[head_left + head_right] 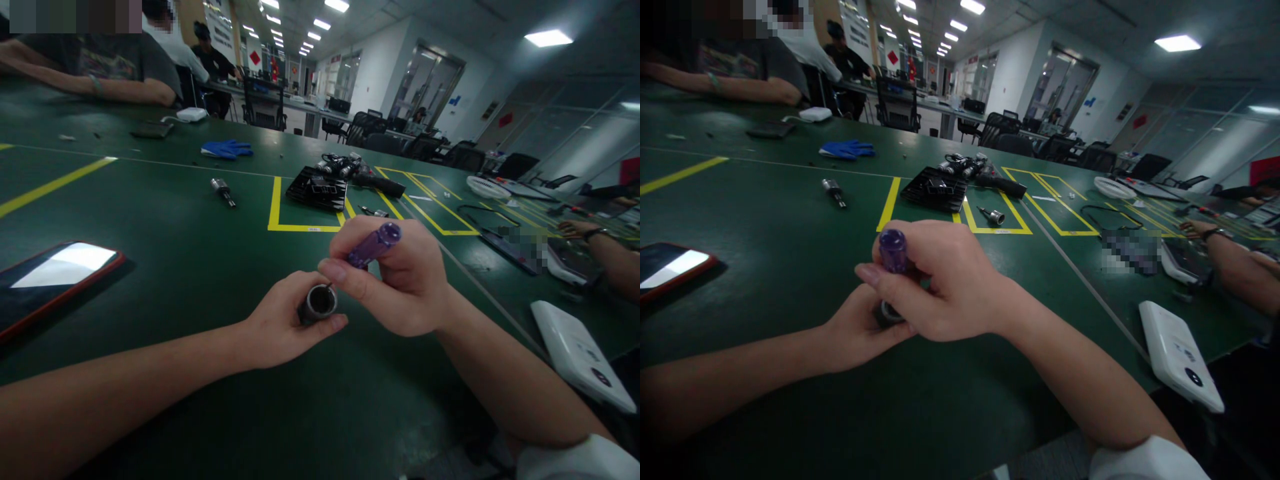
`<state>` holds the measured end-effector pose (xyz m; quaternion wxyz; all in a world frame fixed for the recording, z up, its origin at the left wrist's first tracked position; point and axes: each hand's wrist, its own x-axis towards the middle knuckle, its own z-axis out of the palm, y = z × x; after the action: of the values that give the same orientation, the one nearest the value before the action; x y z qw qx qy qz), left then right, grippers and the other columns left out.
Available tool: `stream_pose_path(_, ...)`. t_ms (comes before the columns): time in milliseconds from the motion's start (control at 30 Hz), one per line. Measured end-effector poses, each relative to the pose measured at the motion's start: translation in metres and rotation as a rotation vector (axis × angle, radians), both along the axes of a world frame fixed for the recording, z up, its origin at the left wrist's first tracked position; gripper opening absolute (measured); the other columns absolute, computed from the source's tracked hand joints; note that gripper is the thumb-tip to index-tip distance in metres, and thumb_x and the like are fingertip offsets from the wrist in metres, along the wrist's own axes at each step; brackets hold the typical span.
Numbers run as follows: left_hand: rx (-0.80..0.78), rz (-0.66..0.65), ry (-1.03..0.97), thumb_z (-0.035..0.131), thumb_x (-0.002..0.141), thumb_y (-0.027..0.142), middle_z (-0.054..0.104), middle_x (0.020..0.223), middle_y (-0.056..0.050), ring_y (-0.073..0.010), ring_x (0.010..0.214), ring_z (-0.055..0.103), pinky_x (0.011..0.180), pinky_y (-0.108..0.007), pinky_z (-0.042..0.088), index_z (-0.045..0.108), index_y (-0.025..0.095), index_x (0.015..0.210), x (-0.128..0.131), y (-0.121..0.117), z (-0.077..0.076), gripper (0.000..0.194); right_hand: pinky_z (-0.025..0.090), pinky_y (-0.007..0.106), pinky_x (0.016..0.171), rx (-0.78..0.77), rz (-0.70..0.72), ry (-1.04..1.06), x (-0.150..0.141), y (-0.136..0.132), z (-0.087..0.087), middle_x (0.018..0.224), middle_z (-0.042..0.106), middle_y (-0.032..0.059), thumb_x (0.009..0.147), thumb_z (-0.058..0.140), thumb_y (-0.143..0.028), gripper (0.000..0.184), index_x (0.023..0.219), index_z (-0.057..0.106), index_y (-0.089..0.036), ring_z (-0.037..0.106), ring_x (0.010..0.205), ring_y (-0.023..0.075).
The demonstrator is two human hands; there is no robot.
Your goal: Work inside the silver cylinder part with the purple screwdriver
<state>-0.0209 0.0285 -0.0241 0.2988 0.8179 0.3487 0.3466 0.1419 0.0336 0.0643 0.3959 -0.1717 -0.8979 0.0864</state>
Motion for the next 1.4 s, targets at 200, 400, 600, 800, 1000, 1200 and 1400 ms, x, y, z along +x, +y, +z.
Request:
stream_pose_path(200, 0.051, -0.034, 0.006, 0.054, 0.079, 0.038, 0.062, 0.078, -0.004, -0.0192, 0.072, 0.061, 0.065, -0.033, 0.052, 0.054, 0.016, 0.089, 0.000, 0.001, 0.000, 0.024, 0.041, 0.025, 0.057, 0.040, 0.091, -0.098, 0.003, 0.003, 0.000, 0.062, 0.050, -0.0013, 0.084, 0.049, -0.021, 0.012, 0.072, 0.049, -0.019, 0.047, 0.058, 0.0101)
stream_pose_path(400, 0.030, -0.030, -0.036, 0.056, 0.079, 0.035, 0.061, 0.077, -0.003, -0.0168, 0.069, 0.059, 0.063, -0.030, 0.050, 0.052, 0.018, 0.083, 0.000, 0.000, 0.001, 0.018, 0.041, 0.026, 0.059, 0.022, 0.162, -0.186, 0.007, 0.005, 0.006, 0.064, 0.053, 0.0000, 0.082, 0.050, -0.018, 0.009, 0.073, 0.050, -0.019, 0.046, 0.060, 0.0106)
stream_pose_path(600, 0.003, -0.039, -0.037, 0.056, 0.078, 0.038, 0.060, 0.075, -0.002, -0.0163, 0.067, 0.058, 0.061, -0.029, 0.048, 0.054, 0.017, 0.085, 0.000, 0.003, 0.001, 0.022, 0.042, 0.026, 0.061, -0.010, 0.220, -0.239, 0.009, 0.007, 0.011, 0.065, 0.054, 0.0005, 0.082, 0.051, -0.016, 0.008, 0.074, 0.053, -0.016, 0.049, 0.063, 0.0105)
stream_pose_path(800, 0.011, -0.011, 0.026, 0.057, 0.078, 0.038, 0.059, 0.075, -0.002, -0.0152, 0.067, 0.056, 0.059, -0.027, 0.047, 0.054, 0.016, 0.087, -0.001, 0.002, 0.000, 0.024, 0.039, 0.025, 0.060, -0.043, 0.222, -0.187, 0.011, 0.009, 0.008, 0.065, 0.051, -0.0003, 0.081, 0.052, -0.015, 0.008, 0.073, 0.053, -0.013, 0.045, 0.062, 0.0090)
stream_pose_path(1000, -0.004, 0.000, 0.028, 0.058, 0.078, 0.039, 0.060, 0.075, -0.002, -0.0156, 0.067, 0.057, 0.060, -0.027, 0.047, 0.055, 0.016, 0.087, -0.001, 0.000, 0.000, 0.025, 0.040, 0.025, 0.061, -0.073, 0.243, -0.096, 0.012, 0.009, 0.004, 0.066, 0.053, 0.0010, 0.081, 0.053, -0.015, 0.008, 0.073, 0.055, -0.012, 0.047, 0.063, 0.0094)
stream_pose_path(1200, 0.022, -0.002, 0.034, 0.058, 0.078, 0.038, 0.060, 0.074, -0.001, -0.0151, 0.067, 0.057, 0.059, -0.025, 0.046, 0.056, 0.016, 0.084, 0.000, 0.000, 0.001, 0.023, 0.040, 0.025, 0.060, -0.114, 0.273, -0.095, 0.011, 0.010, 0.006, 0.065, 0.053, 0.0011, 0.080, 0.054, -0.014, 0.008, 0.072, 0.054, -0.013, 0.047, 0.061, 0.0093)
stream_pose_path(1400, 0.066, -0.016, 0.033, 0.057, 0.079, 0.036, 0.061, 0.077, -0.001, -0.0150, 0.067, 0.057, 0.060, -0.026, 0.046, 0.055, 0.016, 0.088, 0.000, 0.001, 0.000, 0.022, 0.040, 0.025, 0.059, -0.100, 0.281, -0.141, 0.008, 0.012, 0.005, 0.065, 0.052, 0.0011, 0.080, 0.054, -0.014, 0.008, 0.073, 0.053, -0.013, 0.046, 0.061, 0.0094)
